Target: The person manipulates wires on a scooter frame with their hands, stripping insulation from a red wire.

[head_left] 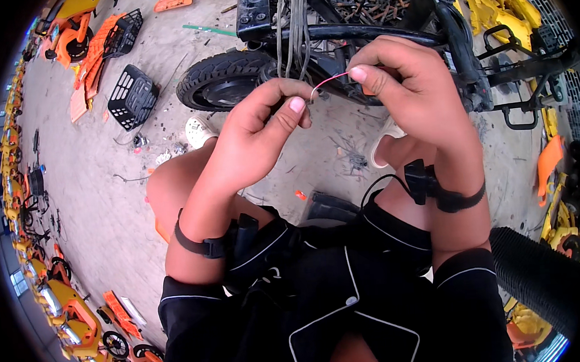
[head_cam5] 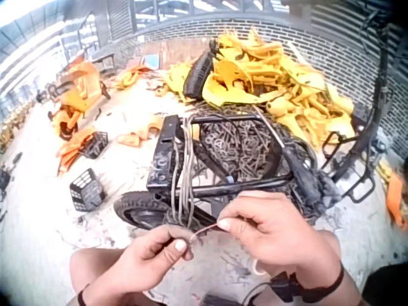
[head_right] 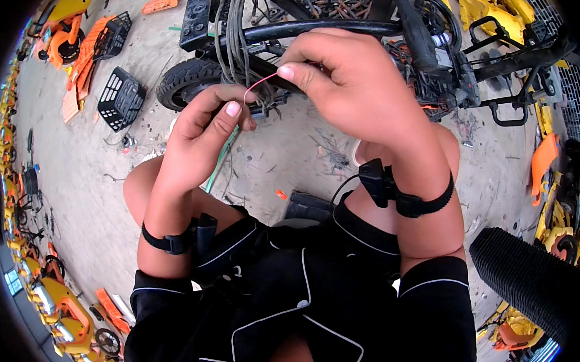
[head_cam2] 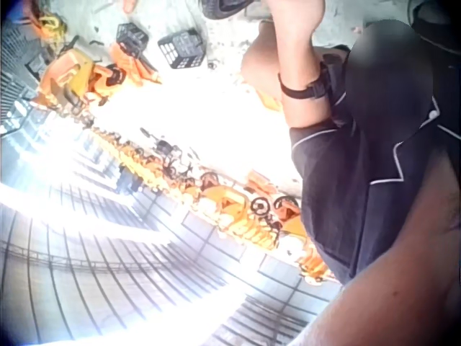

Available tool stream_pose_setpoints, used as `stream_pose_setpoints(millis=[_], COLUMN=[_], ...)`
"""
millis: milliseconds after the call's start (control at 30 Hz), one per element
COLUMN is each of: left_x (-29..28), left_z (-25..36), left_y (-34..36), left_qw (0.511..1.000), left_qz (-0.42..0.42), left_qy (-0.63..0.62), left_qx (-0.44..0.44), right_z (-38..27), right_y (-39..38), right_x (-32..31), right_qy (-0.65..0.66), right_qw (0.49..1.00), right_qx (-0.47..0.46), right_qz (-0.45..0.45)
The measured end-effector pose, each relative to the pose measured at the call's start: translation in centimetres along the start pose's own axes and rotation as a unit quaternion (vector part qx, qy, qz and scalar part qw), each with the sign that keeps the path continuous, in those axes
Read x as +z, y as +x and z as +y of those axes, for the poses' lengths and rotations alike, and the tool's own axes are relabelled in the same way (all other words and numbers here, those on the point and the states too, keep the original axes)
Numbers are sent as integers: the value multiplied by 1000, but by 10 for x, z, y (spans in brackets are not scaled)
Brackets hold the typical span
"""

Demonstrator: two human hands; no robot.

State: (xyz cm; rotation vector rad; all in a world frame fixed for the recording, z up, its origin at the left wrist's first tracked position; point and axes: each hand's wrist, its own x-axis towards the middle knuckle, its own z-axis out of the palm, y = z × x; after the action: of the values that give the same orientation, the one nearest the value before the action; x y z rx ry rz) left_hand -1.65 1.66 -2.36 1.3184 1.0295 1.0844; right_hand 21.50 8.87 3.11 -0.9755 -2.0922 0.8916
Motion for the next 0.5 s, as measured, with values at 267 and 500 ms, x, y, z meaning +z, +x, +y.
stream_pose_setpoints(millis=[267, 500], left_x=[-4, 3], left_z=[2, 1], left_y=[19, 17], left_qw=[1000, 1000], left_qz=[-13, 24], left_qy=[18, -14], left_qx=[-12, -3], right_z=[10, 11], right_y=[5, 8], right_x=[3, 3], right_qy=[-65, -68], right_qw=[997, 997], right_qx=[-27, -40], right_qz=[16, 10])
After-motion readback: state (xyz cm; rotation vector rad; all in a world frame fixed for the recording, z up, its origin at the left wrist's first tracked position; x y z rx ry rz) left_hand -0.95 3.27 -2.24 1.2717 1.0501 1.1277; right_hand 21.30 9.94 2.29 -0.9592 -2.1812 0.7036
